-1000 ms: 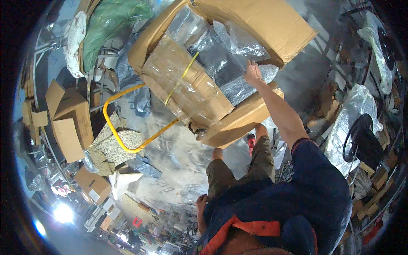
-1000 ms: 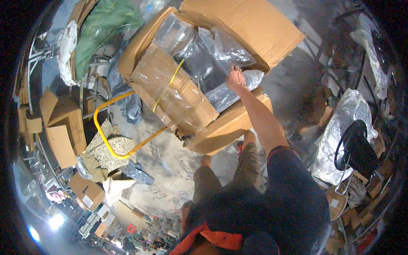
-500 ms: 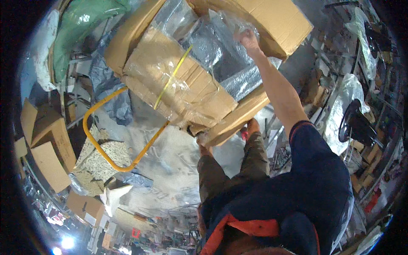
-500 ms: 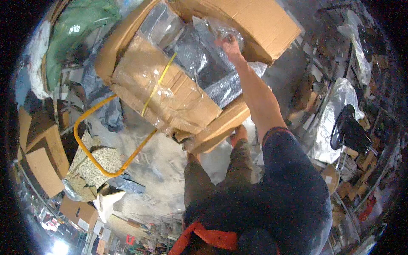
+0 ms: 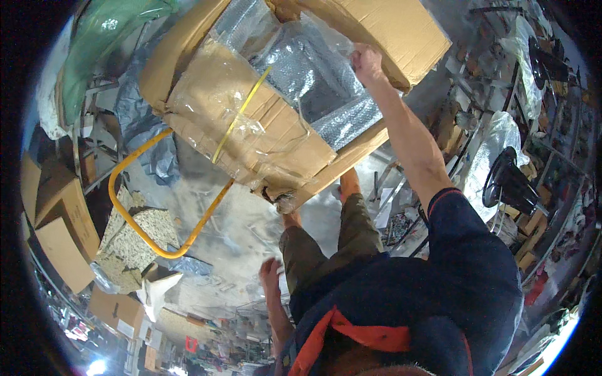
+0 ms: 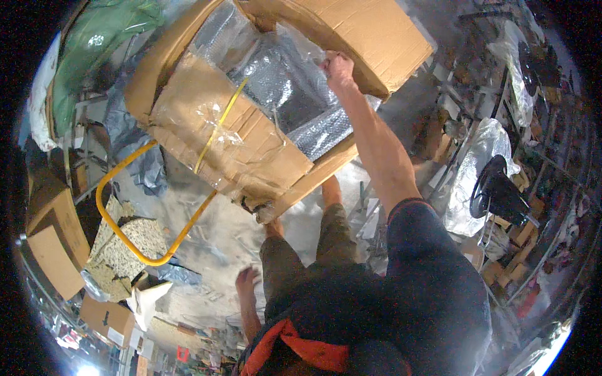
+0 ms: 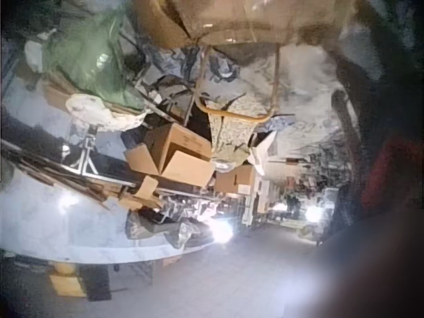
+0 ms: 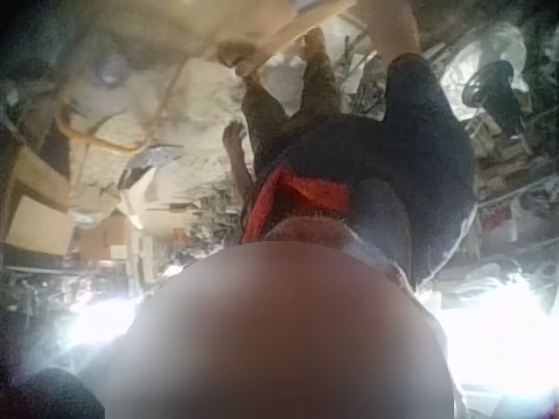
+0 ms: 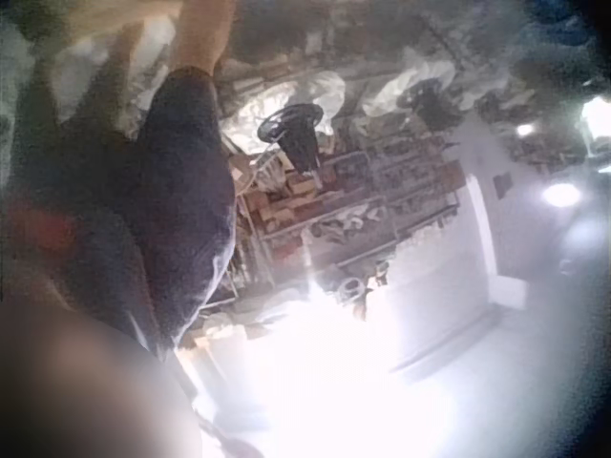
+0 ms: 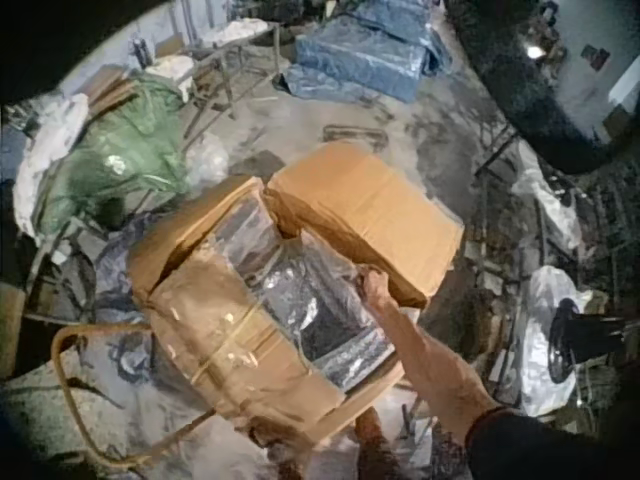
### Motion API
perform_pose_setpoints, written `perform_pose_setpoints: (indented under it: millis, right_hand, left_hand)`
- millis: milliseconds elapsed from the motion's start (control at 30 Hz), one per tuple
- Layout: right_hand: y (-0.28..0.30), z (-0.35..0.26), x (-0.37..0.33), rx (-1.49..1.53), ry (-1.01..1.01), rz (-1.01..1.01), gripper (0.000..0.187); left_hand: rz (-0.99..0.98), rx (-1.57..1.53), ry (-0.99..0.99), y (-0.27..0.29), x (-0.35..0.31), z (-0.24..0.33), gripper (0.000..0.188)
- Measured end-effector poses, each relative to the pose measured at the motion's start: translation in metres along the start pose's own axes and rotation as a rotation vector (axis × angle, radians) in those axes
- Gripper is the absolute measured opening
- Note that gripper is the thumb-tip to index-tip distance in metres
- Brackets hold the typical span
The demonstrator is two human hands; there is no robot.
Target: The person uses a utility knife to cut open a large cardboard box, removes bubble-wrapped items, and places them on the floor. They then open a smaller box to reveal a plastic tray containing small metal parts, which they inspect.
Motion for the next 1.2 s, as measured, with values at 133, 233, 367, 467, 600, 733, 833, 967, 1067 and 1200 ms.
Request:
perform_pose_setpoints:
  millis: [133, 233, 367, 467, 600, 733, 833, 967, 1067, 1200]
  right_hand:
    - [0.01, 0.009, -0.024, 0.295, -0.081, 0.055, 0.009]
    - [0.018, 0.019, -0.044, 0.307, -0.11, 0.144, 0.004]
    - [0.025, 0.014, -0.05, 0.137, -0.193, 0.2, 0.005]
    - [0.027, -0.004, -0.049, 0.026, -0.257, 0.225, 0.005]
    - [0.026, -0.04, -0.074, 0.224, -0.436, 0.264, 0.003]
    - [0.042, -0.101, -0.132, 0.137, -0.437, 0.138, 0.008]
    - [0.127, -0.173, -0.096, -0.152, -0.148, 0.269, 0.034]
    - [0.252, -0.21, -0.079, -1.021, -0.106, 0.385, 0.066]
    - [0.275, -0.169, -0.12, -1.021, -0.041, 0.116, 0.055]
    - [0.212, -0.104, -0.188, -0.96, -0.048, -0.157, 0.048]
  left_hand:
    - [-0.177, 0.482, -0.606, -0.202, 0.032, 0.142, 0.042]
    - [-0.334, 0.721, -1.285, -0.381, 0.05, 0.246, 0.068]
    - [-0.346, 0.846, -1.157, -0.541, 0.117, 0.321, 0.079]
    - [-0.293, 0.65, -1.022, -0.578, 0.155, 0.327, 0.073]
    - [-0.067, 0.864, -1.162, -0.585, 0.188, 0.318, 0.063]
    - [0.027, 1.197, -1.124, -0.588, 0.211, 0.313, 0.072]
    - [0.028, 1.234, -0.901, -0.579, 0.208, 0.317, 0.068]
    - [0.079, 0.83, -1.081, -0.534, 0.158, 0.346, 0.041]
    - [0.048, 0.752, -1.159, -0.497, 0.129, 0.36, 0.027]
    - [0.044, 0.696, -1.149, -0.462, 0.111, 0.373, 0.009]
Point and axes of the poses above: each hand's wrist, its own x-axis towards the middle knuckle, its own y-axis out of the back of the hand, z = x × y, the point moved 6 cm from there along x, towards the middle knuckle, and after that the axes turned 3 degrees about -x, right-handed, at the moved point
